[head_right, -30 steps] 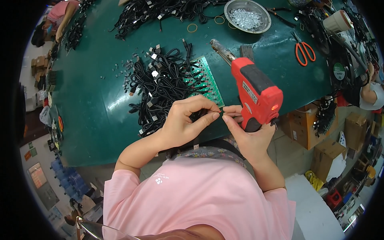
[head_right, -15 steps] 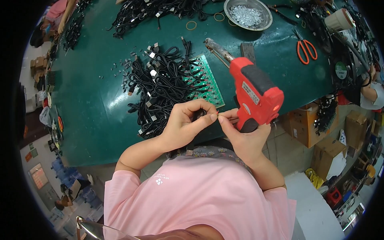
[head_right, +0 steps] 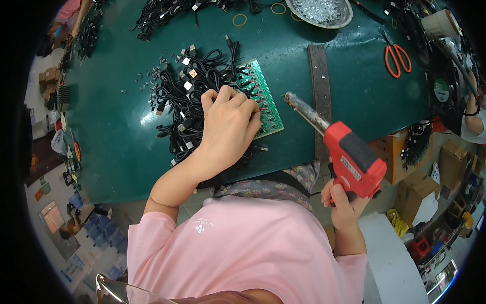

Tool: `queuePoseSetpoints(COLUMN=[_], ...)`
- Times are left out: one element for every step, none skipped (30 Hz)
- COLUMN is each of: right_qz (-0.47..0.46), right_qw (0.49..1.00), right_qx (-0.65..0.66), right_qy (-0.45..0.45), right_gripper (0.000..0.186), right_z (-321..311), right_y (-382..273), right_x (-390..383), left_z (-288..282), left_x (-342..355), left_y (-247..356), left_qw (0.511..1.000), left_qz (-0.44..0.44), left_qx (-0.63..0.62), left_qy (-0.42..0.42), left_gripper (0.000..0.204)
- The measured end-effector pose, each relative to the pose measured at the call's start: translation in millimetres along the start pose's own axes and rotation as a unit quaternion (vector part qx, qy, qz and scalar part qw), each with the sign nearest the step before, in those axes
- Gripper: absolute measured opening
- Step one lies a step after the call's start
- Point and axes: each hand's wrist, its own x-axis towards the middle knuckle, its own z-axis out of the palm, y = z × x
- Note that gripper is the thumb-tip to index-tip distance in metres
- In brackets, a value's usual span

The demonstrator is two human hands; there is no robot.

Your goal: Soldering electronic components onto a circuit board using a soldering iron in a workshop environment.

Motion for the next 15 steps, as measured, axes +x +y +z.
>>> queuePoseSetpoints(right_qz=[0.008,0.017,0.019,0.02,0.02,0.022,0.017,0.011,0.012,0.024,0.036,0.036,0.05,0.064,0.064], right_qw=[1.0,1.0,1.0,1.0,1.0,1.0,0.999,0.995,0.995,0.996,0.996,0.997,0.997,0.997,0.997], right_qx=[0.002,0.002,0.003,0.003,0.002,0.003,-0.012,-0.028,-0.025,-0.035,-0.045,-0.043,-0.01,0.023,0.024], right_qy=[-0.001,0.0,0.0,-0.002,-0.005,-0.003,-0.047,-0.091,-0.091,-0.077,-0.063,-0.062,-0.051,-0.04,-0.04], right_gripper=[0.046,0.038,0.038,0.03,0.024,0.024,0.035,0.047,0.047,0.047,0.048,0.048,0.03,0.016,0.016], right_z=[-2,-3,-4,-5,-6,-11,-19,-23,-22,-17,-14,-12,-10,-8,-7], right_y=[1,2,3,5,8,13,19,23,23,21,20,18,17,17,17], right_x=[-4,-6,-9,-11,-13,-14,-15,-16,-16,-14,-13,-12,-12,-11,-11], left_z=[0,1,1,2,2,3,3,3,3,2,2,1,1,1,1], left_x=[1,2,3,3,4,5,6,9,10,12,13,13,14,15,15], left_y=[0,-1,-1,-1,-1,-1,-2,-3,-2,-2,-2,-2,-2,-1,-1], left_qw=[1.0,1.0,1.0,1.0,1.0,1.0,1.0,1.0,0.999,0.999,0.999,0.999,0.999,0.999,0.998], left_qz=[0.0,0.002,0.003,0.002,0.007,0.012,0.013,0.017,0.021,0.022,0.022,0.022,0.023,0.02,0.017], left_qx=[-0.001,0.0,0.002,0.003,0.002,-0.001,-0.001,-0.007,-0.011,-0.01,-0.008,-0.006,-0.006,-0.005,-0.004], left_qy=[-0.003,-0.008,-0.012,-0.014,-0.013,-0.012,-0.014,-0.02,-0.027,-0.028,-0.036,-0.044,-0.045,-0.05,-0.055], left_gripper=[0.006,0.006,0.006,0.006,0.007,0.007,0.007,0.008,0.008,0.008,0.009,0.009,0.009,0.009,0.009])
